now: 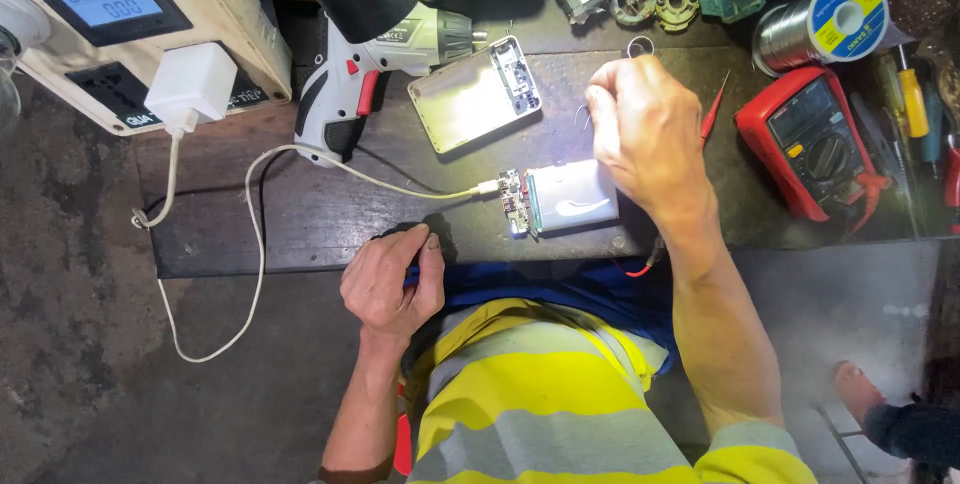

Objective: Inspecting and repairing a small electronic circuit board and battery assembly, likely from a power bank.

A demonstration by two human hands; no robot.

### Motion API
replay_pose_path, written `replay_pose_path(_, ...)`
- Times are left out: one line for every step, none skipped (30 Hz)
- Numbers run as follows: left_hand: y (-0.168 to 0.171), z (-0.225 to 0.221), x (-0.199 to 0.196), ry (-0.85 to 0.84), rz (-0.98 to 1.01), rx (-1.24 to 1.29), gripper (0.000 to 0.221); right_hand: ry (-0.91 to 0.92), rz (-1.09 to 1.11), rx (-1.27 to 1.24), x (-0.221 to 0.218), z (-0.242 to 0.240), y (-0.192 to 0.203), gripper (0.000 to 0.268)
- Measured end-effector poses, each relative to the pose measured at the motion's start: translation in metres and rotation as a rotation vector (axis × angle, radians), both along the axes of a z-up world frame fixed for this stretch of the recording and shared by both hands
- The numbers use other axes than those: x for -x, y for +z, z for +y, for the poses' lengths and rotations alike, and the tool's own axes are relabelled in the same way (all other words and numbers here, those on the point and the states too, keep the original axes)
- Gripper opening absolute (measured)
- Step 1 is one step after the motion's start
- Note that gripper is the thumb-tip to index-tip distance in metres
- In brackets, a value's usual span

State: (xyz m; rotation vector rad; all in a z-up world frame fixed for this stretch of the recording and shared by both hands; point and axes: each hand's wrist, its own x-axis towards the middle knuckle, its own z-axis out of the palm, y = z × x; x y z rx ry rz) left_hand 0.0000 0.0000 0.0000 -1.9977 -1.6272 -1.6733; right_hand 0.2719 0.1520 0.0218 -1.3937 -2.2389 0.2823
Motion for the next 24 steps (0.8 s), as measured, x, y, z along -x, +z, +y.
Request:
replay_pose_path(0.001,0.000,0.000,-0.002,-0.001,-0.003,0.008,-0.002,-0.001,-0.003,-0.002,0.000,0.006,0.004)
replay_pose_path(0.002,0.000,0.001,-0.002,0.007,0.010,0.007,0.042,0.047,0.045,-0.005,0.000,0.013,0.002)
replay_pose_path(0.003,-0.001,0.001,0.000,0.014,0.026,0.007,0.090,0.096,0.095,-0.007,-0.001,0.019,0.002)
replay_pose_path(0.002,-0.002,0.002,0.001,0.013,0.027,0.007,0.091,0.095,0.096,-0.006,-0.002,0.028,0.002)
replay_pose_path(0.002,-0.001,0.001,0.001,0.010,0.025,0.007,0.130,0.148,0.148,-0.007,-0.003,0.038,0.007)
replay_pose_path(0.001,-0.001,0.001,0.000,0.008,0.024,0.008,0.169,0.201,0.199,-0.007,-0.004,0.048,0.012)
replay_pose_path(-0.001,-0.001,0.001,-0.002,0.004,0.025,0.008,0.167,0.198,0.200,-0.010,-0.003,0.048,0.012)
replay_pose_path(-0.003,-0.001,0.001,0.009,0.001,0.016,0.007,0.183,0.226,0.231,-0.013,-0.003,0.048,0.015)
replay_pose_path(-0.005,-0.001,0.001,0.021,0.001,0.006,0.007,0.201,0.257,0.261,-0.015,-0.002,0.047,0.018)
replay_pose_path(-0.003,-0.002,0.000,0.020,0.000,0.006,0.007,0.200,0.256,0.261,-0.015,-0.001,0.045,0.018)
replay_pose_path(-0.002,-0.002,0.000,0.014,0.014,0.028,0.008,0.194,0.232,0.234,-0.015,0.001,0.042,0.018)
replay_pose_path(0.000,-0.002,0.000,0.008,0.027,0.050,0.008,0.189,0.209,0.207,-0.014,0.002,0.039,0.018)
replay_pose_path(0.000,-0.002,0.000,0.009,0.028,0.051,0.008,0.189,0.210,0.208,-0.015,0.003,0.035,0.018)
replay_pose_path(-0.001,-0.003,0.000,0.016,0.027,0.056,0.008,0.178,0.199,0.195,-0.015,0.004,0.032,0.016)
replay_pose_path(-0.002,-0.004,-0.001,0.026,0.027,0.064,0.007,0.169,0.188,0.184,-0.014,0.004,0.027,0.015)
replay_pose_path(-0.001,-0.004,-0.001,0.028,0.028,0.067,0.007,0.171,0.189,0.188,-0.014,0.003,0.026,0.015)
replay_pose_path(-0.001,-0.003,-0.001,0.026,0.025,0.066,0.008,0.153,0.188,0.190,-0.013,0.003,0.024,0.015)
replay_pose_path(0.000,-0.003,-0.001,0.023,0.022,0.065,0.009,0.135,0.187,0.193,-0.012,0.003,0.023,0.014)
replay_pose_path(-0.001,-0.003,0.000,0.024,0.023,0.068,0.009,0.135,0.189,0.196,-0.011,0.003,0.022,0.014)
replay_pose_path(-0.002,-0.003,0.001,0.018,0.023,0.055,0.008,0.116,0.193,0.202,-0.010,0.003,0.021,0.017)
replay_pose_path(-0.002,-0.001,0.001,0.011,0.023,0.039,0.008,0.097,0.197,0.206,-0.009,0.003,0.020,0.019)
replay_pose_path(-0.001,0.000,0.000,0.010,0.023,0.039,0.008,0.096,0.197,0.205,-0.007,0.003,0.023,0.019)
replay_pose_path(0.000,0.000,0.000,0.007,0.003,0.036,0.008,0.091,0.244,0.219,-0.005,0.002,0.025,0.019)
replay_pose_path(0.001,0.001,-0.001,0.004,-0.016,0.034,0.009,0.086,0.291,0.232,-0.003,0.001,0.028,0.019)
